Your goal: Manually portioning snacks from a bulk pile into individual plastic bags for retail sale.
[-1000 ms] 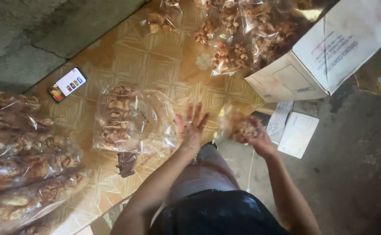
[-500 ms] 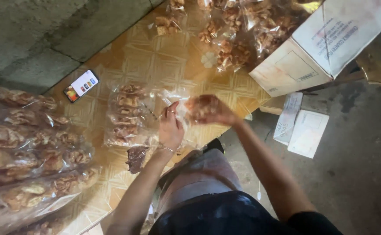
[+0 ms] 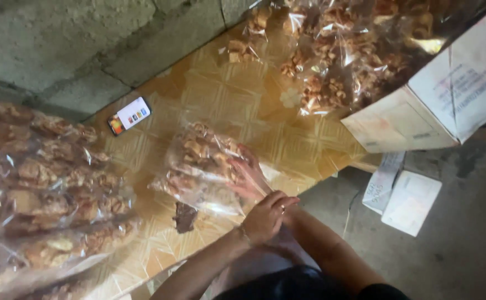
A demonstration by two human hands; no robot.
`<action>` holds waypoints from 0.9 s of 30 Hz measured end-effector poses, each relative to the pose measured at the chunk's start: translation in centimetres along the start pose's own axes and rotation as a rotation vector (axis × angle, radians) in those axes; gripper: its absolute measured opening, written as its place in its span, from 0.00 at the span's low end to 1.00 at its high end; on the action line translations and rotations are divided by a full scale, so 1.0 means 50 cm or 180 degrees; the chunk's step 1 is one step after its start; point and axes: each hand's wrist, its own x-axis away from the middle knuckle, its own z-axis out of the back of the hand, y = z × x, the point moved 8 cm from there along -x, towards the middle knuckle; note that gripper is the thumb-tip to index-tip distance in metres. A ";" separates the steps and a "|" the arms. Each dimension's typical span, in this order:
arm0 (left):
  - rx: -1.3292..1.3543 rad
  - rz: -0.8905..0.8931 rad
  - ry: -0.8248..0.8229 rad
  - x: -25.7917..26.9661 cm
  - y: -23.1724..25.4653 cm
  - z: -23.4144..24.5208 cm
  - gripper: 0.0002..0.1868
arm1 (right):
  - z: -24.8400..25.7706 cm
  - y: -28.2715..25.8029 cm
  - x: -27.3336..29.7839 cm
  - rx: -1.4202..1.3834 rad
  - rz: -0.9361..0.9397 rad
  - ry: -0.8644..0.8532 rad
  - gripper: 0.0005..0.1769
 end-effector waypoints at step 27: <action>-0.1502 0.0422 -0.2095 -0.094 -0.427 0.046 0.68 | -0.290 -0.456 -0.022 1.3388 -0.0916 0.1470 0.42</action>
